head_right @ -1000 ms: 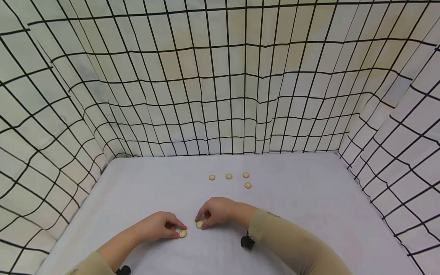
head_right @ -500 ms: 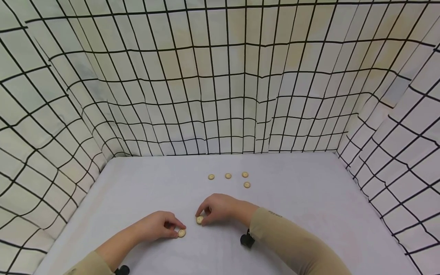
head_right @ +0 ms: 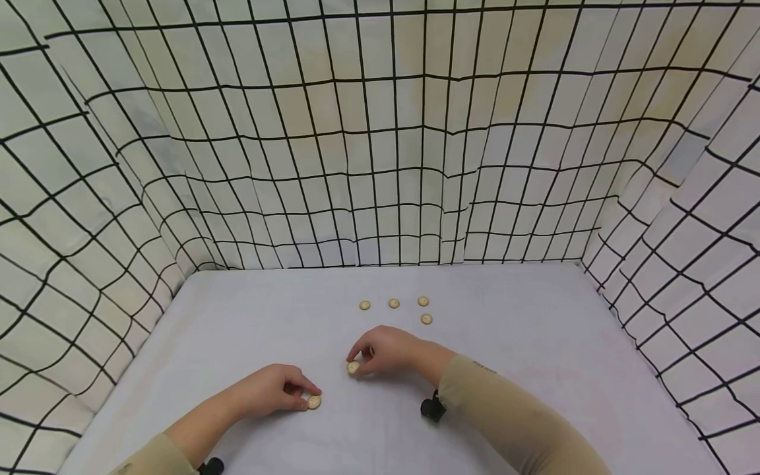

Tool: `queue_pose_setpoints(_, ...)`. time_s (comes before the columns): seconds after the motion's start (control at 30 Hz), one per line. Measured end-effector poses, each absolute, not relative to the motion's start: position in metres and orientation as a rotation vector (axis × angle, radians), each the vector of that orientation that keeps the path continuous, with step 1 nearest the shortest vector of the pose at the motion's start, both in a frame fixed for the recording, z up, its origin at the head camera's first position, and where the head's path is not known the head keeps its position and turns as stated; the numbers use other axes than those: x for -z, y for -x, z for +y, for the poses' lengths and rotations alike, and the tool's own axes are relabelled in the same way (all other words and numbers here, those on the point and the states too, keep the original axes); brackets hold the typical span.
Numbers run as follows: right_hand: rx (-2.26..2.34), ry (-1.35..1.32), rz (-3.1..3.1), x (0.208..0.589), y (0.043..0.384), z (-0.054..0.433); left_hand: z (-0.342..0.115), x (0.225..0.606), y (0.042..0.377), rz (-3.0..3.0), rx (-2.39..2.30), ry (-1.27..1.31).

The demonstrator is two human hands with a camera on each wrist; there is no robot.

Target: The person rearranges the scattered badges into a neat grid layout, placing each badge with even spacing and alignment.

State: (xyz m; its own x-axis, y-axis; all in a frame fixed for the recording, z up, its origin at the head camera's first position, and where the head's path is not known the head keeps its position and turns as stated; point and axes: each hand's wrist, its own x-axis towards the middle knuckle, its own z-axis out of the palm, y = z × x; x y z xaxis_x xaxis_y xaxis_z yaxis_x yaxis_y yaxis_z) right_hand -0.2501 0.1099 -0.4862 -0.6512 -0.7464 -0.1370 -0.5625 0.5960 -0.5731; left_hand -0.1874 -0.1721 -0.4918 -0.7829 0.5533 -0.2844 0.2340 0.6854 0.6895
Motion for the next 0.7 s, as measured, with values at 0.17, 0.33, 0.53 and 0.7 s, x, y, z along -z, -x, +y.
queue_pose_setpoints(0.17,0.707,1.004,2.490,0.490,0.258,0.119,-0.172,0.492,0.187,2.421,-0.896,-0.591)
queue_pose_setpoints(0.33,0.733,0.944,2.518,0.492,0.268,0.131,-0.172,0.494,0.188,2.421,-0.892,-0.570)
queue_pose_setpoints(0.53,0.731,0.847,2.552,0.488,0.280,0.144,-0.173,0.495,0.188,2.425,-0.894,-0.573)
queue_pose_setpoints(0.7,0.732,0.755,2.579,0.481,0.289,0.153,-0.174,0.494,0.187,2.427,-0.901,-0.579)
